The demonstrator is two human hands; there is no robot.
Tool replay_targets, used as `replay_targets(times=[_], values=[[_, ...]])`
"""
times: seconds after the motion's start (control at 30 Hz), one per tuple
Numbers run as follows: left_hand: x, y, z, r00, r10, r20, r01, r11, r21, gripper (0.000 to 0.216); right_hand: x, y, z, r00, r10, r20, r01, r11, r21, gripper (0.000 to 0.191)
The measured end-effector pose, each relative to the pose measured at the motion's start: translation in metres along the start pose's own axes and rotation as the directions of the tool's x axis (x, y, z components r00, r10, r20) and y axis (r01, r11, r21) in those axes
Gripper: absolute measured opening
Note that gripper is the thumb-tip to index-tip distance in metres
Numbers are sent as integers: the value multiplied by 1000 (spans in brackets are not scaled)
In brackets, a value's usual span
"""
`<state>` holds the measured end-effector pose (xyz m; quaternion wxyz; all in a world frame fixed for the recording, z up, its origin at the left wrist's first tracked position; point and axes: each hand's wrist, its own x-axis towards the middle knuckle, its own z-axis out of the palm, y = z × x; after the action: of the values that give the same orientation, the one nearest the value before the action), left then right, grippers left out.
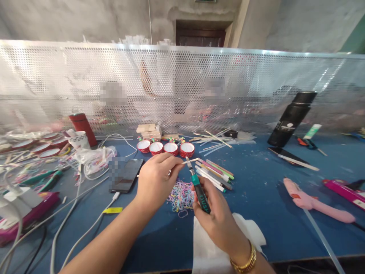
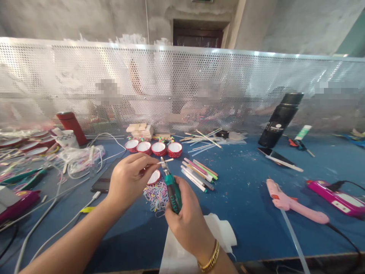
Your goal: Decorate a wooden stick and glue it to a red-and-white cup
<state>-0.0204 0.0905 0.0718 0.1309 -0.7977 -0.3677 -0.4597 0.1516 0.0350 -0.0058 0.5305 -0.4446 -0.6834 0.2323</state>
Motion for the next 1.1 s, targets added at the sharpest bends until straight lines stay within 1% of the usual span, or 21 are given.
replay_targets(times=[0.17,0.27,0.37,0.5,0.6,0.73,0.87,1.0,1.1], values=[[0,0,-1,1000,31,0,-31,1000,-2,14,-2,3,-1,999,-50,1,50,996,-69,62],[0,-1,0,999,49,-10,-49,999,-7,15,-3,4,-1,997,-79,-8,78,991,-111,64],[0,-2,0,999,46,-3,-46,999,-16,16,-3,5,0,998,-57,0,57,994,-93,64],[1,-3,-1,999,36,8,-36,999,-19,15,-3,6,0,1000,-5,25,6,1000,-19,64],[1,-2,0,999,38,5,-38,999,-17,15,-4,9,2,1000,4,14,-4,1000,5,63],[1,-2,0,999,25,23,-25,1000,1,15,-6,15,4,1000,6,-16,-7,1000,-7,64],[0,-2,1,999,13,37,-13,1000,2,12,-5,14,4,1000,22,-19,-23,999,-43,61],[0,-3,1,999,24,28,-23,1000,-10,9,-3,9,2,1000,14,-10,-15,996,-87,58],[0,-3,0,1000,28,8,-28,999,-28,10,-3,7,1,1000,-18,-12,17,994,-111,59]])
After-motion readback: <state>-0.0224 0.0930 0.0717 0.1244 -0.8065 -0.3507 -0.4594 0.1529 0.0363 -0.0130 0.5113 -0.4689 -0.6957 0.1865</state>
